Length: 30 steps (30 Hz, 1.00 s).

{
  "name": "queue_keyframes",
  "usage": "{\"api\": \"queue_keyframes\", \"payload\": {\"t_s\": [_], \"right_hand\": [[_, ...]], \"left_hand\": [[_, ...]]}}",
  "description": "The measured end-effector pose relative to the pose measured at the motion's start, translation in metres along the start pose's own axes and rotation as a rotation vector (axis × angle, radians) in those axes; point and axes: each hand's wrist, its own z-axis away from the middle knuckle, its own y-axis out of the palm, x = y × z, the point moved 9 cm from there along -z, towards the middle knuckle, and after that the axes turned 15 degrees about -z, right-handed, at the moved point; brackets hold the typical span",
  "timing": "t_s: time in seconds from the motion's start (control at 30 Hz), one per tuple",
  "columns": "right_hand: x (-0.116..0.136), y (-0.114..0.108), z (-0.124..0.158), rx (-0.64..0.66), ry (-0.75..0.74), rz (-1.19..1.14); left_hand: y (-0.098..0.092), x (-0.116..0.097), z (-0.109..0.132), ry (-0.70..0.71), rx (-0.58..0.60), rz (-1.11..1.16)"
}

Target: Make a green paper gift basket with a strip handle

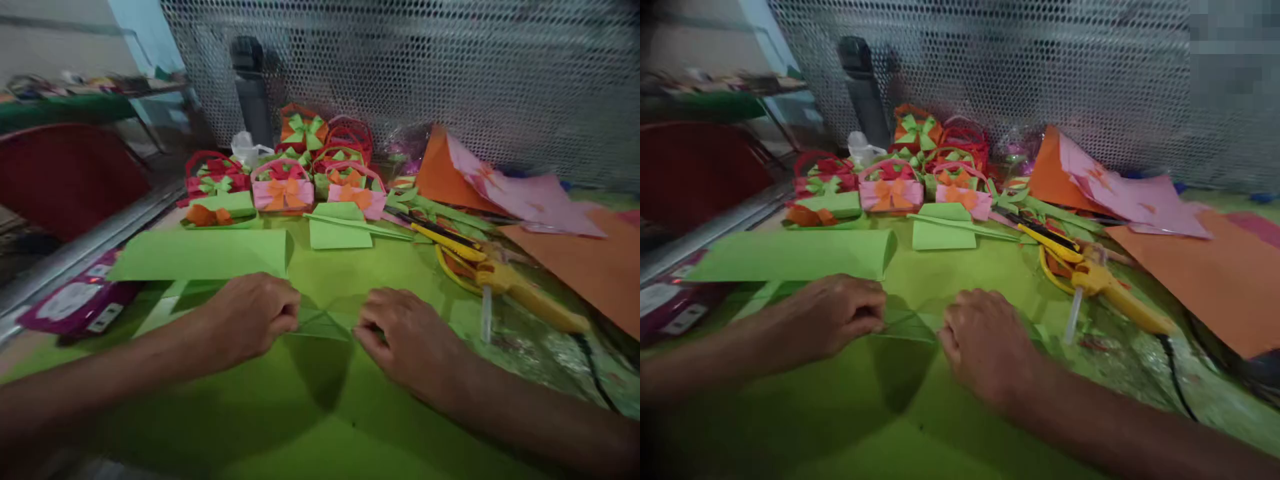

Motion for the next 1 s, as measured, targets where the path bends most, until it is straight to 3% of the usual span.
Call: {"api": "queue_keyframes", "payload": {"t_s": [0.33,0.53,0.6,0.73,0.83,1.0], "right_hand": [[0.002,0.000,-0.001,-0.021,-0.011,0.004],[0.001,0.000,-0.002,-0.022,-0.009,0.001],[0.003,0.000,-0.002,-0.025,-0.024,-0.005],[0.004,0.000,-0.002,-0.030,-0.032,-0.006],[0.008,-0.001,-0.003,-0.035,-0.063,0.023],[0.010,0.000,-0.002,-0.012,-0.065,0.045]], "left_hand": [[0.000,0.000,-0.002,0.038,-0.085,-0.134],[-0.004,-0.002,0.000,0.008,-0.027,-0.118],[-0.008,-0.002,0.001,0.007,-0.064,-0.135],[-0.015,-0.021,0.009,0.244,-0.284,-0.331],[-0.005,-0.033,0.020,0.427,-0.376,-0.521],[0.000,-0.039,0.026,0.476,-0.401,-0.637]]}}
